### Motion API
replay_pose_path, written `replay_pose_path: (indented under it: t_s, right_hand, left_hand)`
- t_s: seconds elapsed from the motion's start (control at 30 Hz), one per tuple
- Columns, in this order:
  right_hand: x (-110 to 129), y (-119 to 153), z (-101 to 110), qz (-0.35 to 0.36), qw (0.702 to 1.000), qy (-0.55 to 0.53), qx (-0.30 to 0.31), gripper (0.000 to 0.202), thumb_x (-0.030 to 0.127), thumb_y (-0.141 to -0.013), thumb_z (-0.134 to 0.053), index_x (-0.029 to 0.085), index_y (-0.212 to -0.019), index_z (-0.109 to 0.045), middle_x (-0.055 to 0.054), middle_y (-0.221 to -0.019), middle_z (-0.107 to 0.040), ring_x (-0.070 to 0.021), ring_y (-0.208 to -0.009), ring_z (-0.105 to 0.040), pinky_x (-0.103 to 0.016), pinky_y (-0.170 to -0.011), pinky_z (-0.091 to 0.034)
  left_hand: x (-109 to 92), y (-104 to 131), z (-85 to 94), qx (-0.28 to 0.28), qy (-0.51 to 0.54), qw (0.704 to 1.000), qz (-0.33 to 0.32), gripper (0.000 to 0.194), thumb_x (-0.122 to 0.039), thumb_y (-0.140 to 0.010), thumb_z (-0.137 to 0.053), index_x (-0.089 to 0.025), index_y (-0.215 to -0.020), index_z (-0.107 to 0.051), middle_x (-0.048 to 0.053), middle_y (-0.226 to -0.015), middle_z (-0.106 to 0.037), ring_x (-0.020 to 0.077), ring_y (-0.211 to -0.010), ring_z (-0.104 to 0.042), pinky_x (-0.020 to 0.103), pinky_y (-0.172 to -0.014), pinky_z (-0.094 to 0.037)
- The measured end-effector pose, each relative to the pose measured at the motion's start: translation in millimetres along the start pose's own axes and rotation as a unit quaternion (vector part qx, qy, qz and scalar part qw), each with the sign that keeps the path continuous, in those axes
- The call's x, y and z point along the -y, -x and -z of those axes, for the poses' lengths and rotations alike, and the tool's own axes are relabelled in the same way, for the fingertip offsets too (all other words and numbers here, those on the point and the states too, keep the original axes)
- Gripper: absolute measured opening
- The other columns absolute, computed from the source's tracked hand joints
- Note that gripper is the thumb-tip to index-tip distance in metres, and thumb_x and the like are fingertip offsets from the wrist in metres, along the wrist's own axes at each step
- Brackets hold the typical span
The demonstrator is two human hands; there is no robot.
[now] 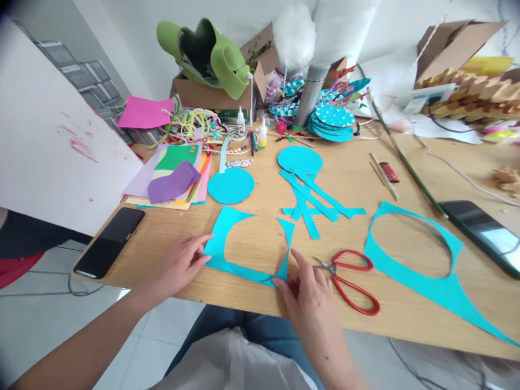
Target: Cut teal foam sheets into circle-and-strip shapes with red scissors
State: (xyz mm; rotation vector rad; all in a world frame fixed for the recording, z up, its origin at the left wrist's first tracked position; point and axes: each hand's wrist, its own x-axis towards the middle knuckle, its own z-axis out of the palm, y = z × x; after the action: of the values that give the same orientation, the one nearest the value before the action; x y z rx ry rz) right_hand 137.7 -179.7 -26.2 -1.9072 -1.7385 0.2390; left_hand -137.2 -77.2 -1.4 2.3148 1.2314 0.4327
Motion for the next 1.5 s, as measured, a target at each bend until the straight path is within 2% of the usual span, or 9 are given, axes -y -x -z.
replay_pose_path:
  t_s: [0.23, 0.43, 0.6, 1.0, 1.27, 1.5]
  right_hand:
    - [0.8, -1.8, 2.4, -0.016, 1.000, -0.001, 0.021, 0.048, 0.045, -0.089, -0.051, 0.019, -0.129, -0.043, -0.001, -0.071, -0.055, -0.0235, -0.074, -0.056, -0.039, -0.075, -0.044]
    - [-3.6, -1.8, 0.3, -0.001, 1.000, 0.005, 0.005, 0.048, 0.050, -0.089, -0.048, 0.018, -0.125, -0.048, -0.002, -0.070, -0.055, -0.0220, -0.069, -0.055, -0.037, -0.070, -0.045]
    - [-5.2, -3.6, -0.3, 0.024, 1.000, 0.002, -0.013, 0.050, 0.055, -0.089, -0.045, 0.017, -0.122, -0.051, -0.002, -0.069, -0.056, -0.0209, -0.067, -0.056, -0.035, -0.065, -0.045]
    - [-10.6, -2.8, -2.7, 0.017, 1.000, -0.004, -0.003, 0.055, 0.058, -0.089, -0.044, 0.016, -0.123, -0.051, -0.002, -0.068, -0.056, -0.0211, -0.066, -0.055, -0.036, -0.066, -0.045]
    - [-7.9, -3.5, -1.3, 0.009, 1.000, -0.013, 0.004, 0.053, 0.057, -0.088, -0.046, 0.017, -0.123, -0.051, -0.002, -0.067, -0.056, -0.0209, -0.066, -0.055, -0.036, -0.066, -0.044]
    - [-7.2, -3.7, -1.8, 0.000, 1.000, -0.003, 0.012, 0.051, 0.055, -0.088, -0.047, 0.018, -0.122, -0.051, -0.002, -0.068, -0.056, -0.0209, -0.067, -0.055, -0.037, -0.068, -0.044]
  left_hand:
    - [-3.1, -1.2, 2.5, -0.003, 0.006, 1.000, -0.003, 0.038, -0.019, -0.090, -0.046, -0.021, -0.128, -0.045, 0.002, -0.084, -0.055, 0.0176, -0.086, -0.055, 0.034, -0.079, -0.047]
    - [-3.3, -2.3, 3.2, 0.000, 0.036, 0.999, 0.026, 0.039, -0.019, -0.089, -0.049, -0.023, -0.127, -0.048, 0.001, -0.082, -0.056, 0.0167, -0.085, -0.055, 0.033, -0.080, -0.047]
    - [-0.7, -4.1, 3.5, 0.012, 0.056, 0.998, 0.019, 0.038, -0.016, -0.088, -0.049, -0.027, -0.125, -0.053, 0.001, -0.081, -0.056, 0.0161, -0.086, -0.053, 0.030, -0.081, -0.045]
    - [-5.3, -10.1, 9.5, 0.051, -0.013, 0.998, 0.015, 0.039, -0.018, -0.090, -0.049, -0.024, -0.128, -0.049, 0.002, -0.089, -0.063, 0.0191, -0.096, -0.055, 0.034, -0.083, -0.045]
    - [-6.4, -7.9, 9.1, 0.045, -0.064, 0.997, -0.023, 0.031, -0.019, -0.092, -0.046, -0.021, -0.123, -0.049, 0.005, -0.110, -0.064, 0.0209, -0.108, -0.052, 0.037, -0.089, -0.045]
    - [-11.4, -3.3, 5.3, 0.040, -0.129, 0.989, -0.051, 0.029, -0.019, -0.096, -0.036, -0.018, -0.122, -0.048, 0.007, -0.102, -0.064, 0.0221, -0.100, -0.052, 0.040, -0.086, -0.044]
